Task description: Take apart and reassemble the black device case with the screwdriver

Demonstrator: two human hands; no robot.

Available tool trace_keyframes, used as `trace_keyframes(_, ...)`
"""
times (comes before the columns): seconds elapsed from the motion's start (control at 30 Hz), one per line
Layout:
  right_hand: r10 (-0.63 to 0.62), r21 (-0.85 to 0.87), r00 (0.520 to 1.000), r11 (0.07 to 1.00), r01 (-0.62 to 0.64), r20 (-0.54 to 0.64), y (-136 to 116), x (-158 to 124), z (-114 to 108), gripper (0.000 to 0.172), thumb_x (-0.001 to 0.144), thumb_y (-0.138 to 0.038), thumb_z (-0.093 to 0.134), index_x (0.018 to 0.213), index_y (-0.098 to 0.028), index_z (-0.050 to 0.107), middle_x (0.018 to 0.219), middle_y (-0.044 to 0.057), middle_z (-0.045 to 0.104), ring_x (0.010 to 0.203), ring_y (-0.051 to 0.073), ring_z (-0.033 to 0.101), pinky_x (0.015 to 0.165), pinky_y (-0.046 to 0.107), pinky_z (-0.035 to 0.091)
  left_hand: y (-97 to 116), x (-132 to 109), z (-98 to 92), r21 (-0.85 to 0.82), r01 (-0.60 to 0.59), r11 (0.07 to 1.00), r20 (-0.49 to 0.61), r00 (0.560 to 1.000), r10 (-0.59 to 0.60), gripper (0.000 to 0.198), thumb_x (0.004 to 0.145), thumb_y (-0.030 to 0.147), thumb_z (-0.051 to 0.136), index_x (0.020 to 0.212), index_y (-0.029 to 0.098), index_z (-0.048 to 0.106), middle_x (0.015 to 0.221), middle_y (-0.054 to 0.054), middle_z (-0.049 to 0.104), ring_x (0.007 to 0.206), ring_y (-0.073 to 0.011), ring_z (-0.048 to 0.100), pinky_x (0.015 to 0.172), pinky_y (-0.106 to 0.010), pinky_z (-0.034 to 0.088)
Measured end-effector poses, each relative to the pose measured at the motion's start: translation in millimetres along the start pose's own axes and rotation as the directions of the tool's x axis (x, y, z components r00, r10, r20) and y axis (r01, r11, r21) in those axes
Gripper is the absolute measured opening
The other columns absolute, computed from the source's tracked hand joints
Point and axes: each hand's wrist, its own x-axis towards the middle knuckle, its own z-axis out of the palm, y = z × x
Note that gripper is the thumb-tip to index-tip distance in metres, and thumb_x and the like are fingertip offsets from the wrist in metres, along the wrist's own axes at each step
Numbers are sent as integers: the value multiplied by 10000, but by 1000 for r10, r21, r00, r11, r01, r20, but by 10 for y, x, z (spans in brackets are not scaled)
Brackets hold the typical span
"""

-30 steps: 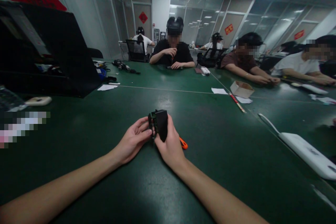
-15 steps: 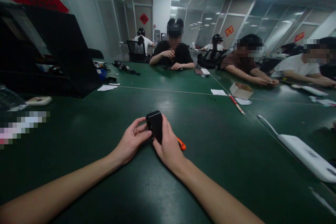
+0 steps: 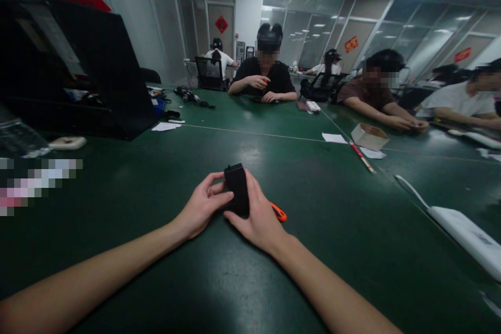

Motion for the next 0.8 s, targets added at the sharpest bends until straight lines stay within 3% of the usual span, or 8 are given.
trace_keyframes(0.2,34,61,999,998,-35,21,-17,13,27,845,871,-173,566,1567,-198,88,1562,175,336,1417,291,389,1146,495,355,-20,-11,-12,131,-30,991,58,998,22,517,726,253,814,1169,171,562,1121,-115,733,1050,-257,688,970,-395,492)
trace_keyframes(0.37,101,377,989,916,-134,105,4,-15,-12,813,901,-242,593,1575,-238,137,1592,115,321,1457,273,328,1192,488,273,46,68,-126,198,-125,972,98,989,108,448,831,378,723,1214,159,648,1263,-105,670,1170,-239,601,1011,-329,432)
trace_keyframes(0.47,89,589,975,785,-193,201,1,-43,-22,791,893,-294,640,1562,-261,221,1617,81,278,1488,262,258,1217,472,212,81,112,-191,97,-37,995,143,989,23,421,899,472,613,1135,132,691,1081,-107,717,980,-207,645,867,-300,483)
trace_keyframes(0.57,127,692,957,667,-276,259,-11,-55,-14,792,874,-321,679,1549,-275,268,1619,69,280,1488,258,259,1221,471,198,79,120,-216,73,4,997,167,986,-16,411,887,498,616,959,104,709,833,-69,686,719,-153,608,668,-260,480)
trace_keyframes(0.67,135,738,947,599,-311,290,-14,-49,-7,807,866,-341,697,1547,-266,270,1616,77,285,1484,257,272,1218,474,212,55,119,-229,123,-13,992,137,991,-4,425,883,533,599,861,113,668,709,-22,605,599,-130,550,561,-249,453)
trace_keyframes(0.8,138,753,937,563,-341,321,-20,-43,-6,787,879,-366,685,1543,-255,278,1610,90,295,1464,263,320,1205,477,253,45,128,-265,279,-67,958,66,997,50,454,877,574,575,790,132,627,669,-5,558,581,-136,535,523,-242,430)
